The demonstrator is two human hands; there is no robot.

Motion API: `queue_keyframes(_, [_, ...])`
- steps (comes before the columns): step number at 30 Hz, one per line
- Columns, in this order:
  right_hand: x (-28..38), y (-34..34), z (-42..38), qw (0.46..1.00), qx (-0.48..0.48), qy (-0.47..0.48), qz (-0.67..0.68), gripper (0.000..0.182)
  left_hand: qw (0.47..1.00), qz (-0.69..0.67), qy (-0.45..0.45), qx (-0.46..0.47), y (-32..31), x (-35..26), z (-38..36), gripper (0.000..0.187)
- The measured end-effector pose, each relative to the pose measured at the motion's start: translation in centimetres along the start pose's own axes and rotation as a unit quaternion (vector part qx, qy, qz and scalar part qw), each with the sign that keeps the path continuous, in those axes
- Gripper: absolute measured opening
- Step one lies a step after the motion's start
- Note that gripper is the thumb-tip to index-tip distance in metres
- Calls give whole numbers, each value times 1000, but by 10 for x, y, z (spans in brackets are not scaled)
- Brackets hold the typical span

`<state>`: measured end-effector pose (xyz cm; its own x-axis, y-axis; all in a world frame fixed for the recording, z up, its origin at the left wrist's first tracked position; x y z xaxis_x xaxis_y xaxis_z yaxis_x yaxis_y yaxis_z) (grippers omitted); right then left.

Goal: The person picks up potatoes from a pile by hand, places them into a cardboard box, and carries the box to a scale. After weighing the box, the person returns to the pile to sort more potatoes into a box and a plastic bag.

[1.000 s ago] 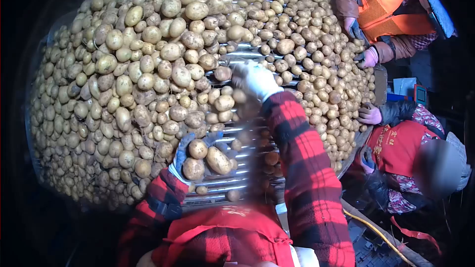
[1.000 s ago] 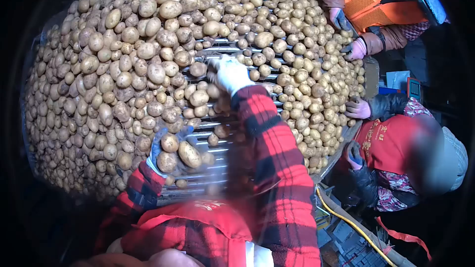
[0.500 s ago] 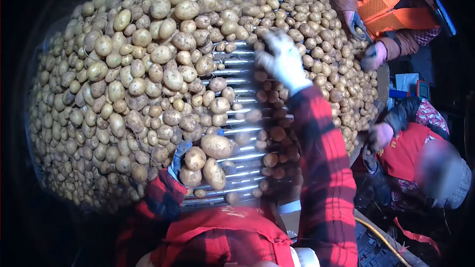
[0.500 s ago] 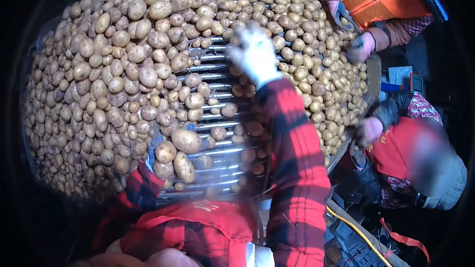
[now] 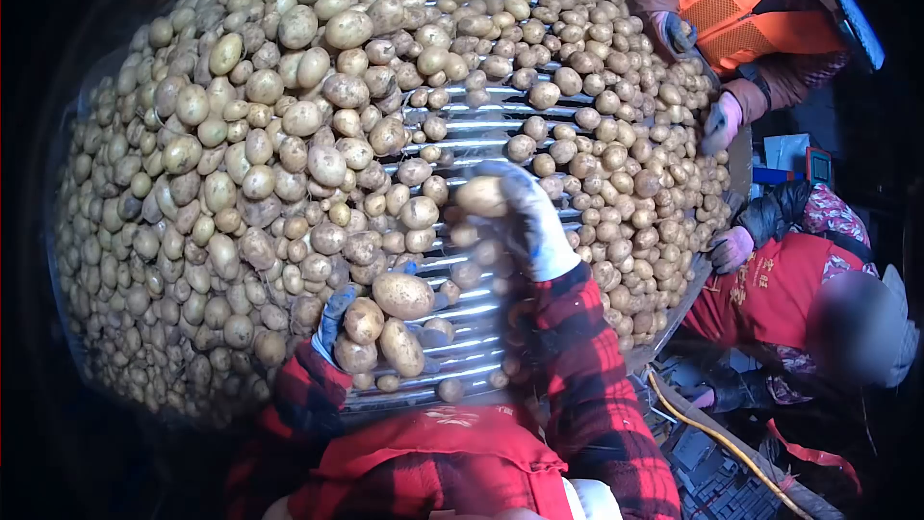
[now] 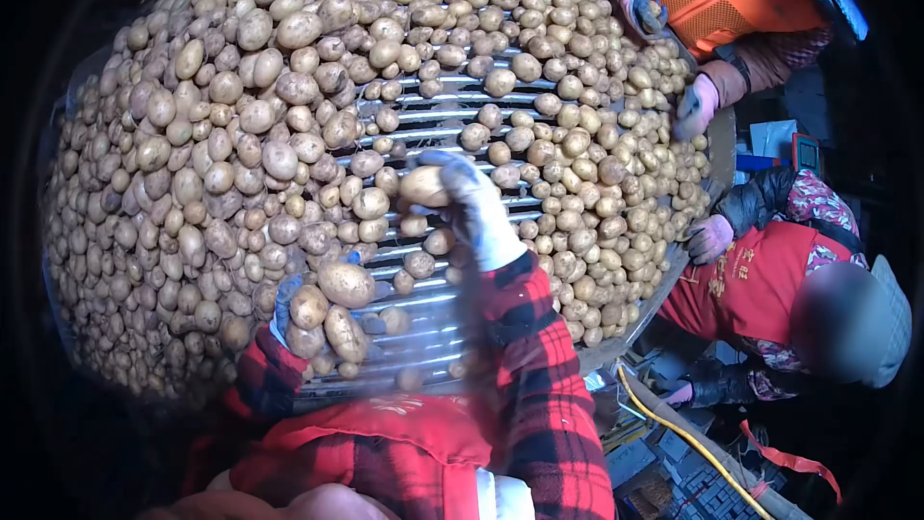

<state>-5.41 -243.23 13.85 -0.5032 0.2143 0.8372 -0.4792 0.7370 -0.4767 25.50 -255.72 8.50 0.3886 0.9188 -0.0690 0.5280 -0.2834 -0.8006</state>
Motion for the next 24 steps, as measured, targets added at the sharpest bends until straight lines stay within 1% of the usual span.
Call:
queue_keyframes(1, [5, 5, -1, 998, -41, 0, 57, 41, 998, 58, -22, -6, 28, 5, -2, 48])
queue_keyframes(2, [6, 29, 0, 997, -39, -33, 56, 37, 992, 117, -45, -12, 56, 9, -3, 47])
queue_keyframes(3, [13, 40, 13, 996, -83, -5, -8, 38, 982, 174, -68, -17, 79, 12, -4, 47])
queue_keyframes(4, [21, 58, 32, 981, -63, 54, -174, 40, 978, 193, -80, -19, 88, 12, -7, 47])
queue_keyframes(5, [29, 74, 51, 935, -41, 111, -333, 43, 982, 175, -69, -15, 80, 6, -10, 47])
queue_keyframes(6, [37, 79, 66, 877, -49, 180, -443, 44, 988, 147, -53, -10, 66, 0, -12, 47])
queue_keyframes(7, [44, 81, 80, 800, -56, 245, -544, 45, 993, 112, -33, 0, 46, -7, -14, 48])
queue_keyframes(9, [68, 71, 107, 662, -48, 249, -705, 46, 998, 42, 17, 37, -9, -24, -17, 48])
queue_keyframes(10, [69, 76, 129, 654, 0, 181, -734, 46, 997, 17, 42, 60, -36, -35, -17, 49])
queue_keyframes(11, [55, 83, 148, 662, 16, 139, -736, 45, 994, 0, 65, 85, -59, -44, -19, 49])
queue_keyframes(13, [55, 54, 146, 647, 75, 80, -755, 43, 989, -26, 95, 110, -85, -52, -20, 50])
queue_keyframes(14, [48, 42, 134, 657, 108, 131, -734, 43, 990, -29, 95, 104, -84, -50, -18, 51])
queue_keyframes(15, [41, 34, 117, 691, 119, 93, -707, 42, 997, -26, 41, 61, -55, -32, -14, 48])
queue_keyframes(16, [15, 41, 104, 764, 127, 91, -626, 45, 999, -24, -13, 18, -34, -16, -10, 45])
queue_keyframes(17, [-8, 50, 88, 827, 132, 84, -540, 48, 999, -41, -23, 28, -12, -7, -9, 47])
queue_keyframes(19, [-1, 30, 37, 887, 85, 139, -432, 43, 995, -73, -43, 49, 8, 4, -7, 50])
queue_keyframes(20, [8, 18, 7, 954, 73, 95, -274, 41, 994, -59, -69, 61, 17, 6, -10, 53])
queue_keyframes(21, [17, 8, -22, 991, 52, 52, -109, 40, 995, -57, -45, 69, -15, 1, -14, 58])
queue_keyframes(22, [6, 15, -41, 999, 45, 6, -20, 42, 995, -54, -21, 77, -46, -5, -17, 63])
queue_keyframes(23, [-1, 15, -60, 996, 30, -41, 67, 44, 991, -40, 20, 123, -78, -8, -24, 67])
queue_keyframes(24, [-3, 11, -86, 996, 58, 66, -7, 47, 984, -22, 60, 168, -110, -12, -32, 71])
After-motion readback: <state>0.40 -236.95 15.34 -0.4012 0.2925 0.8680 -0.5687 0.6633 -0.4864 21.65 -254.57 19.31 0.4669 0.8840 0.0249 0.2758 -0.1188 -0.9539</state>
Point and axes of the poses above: each hand's wrist, its own z-axis towards the middle knuckle, its own y-axis out of the back of the hand, x = y × z, the point moved 2 cm from there along z, towards the middle knuckle, and after that the axes turned 14 degrees about y, right-handed, at the moved point
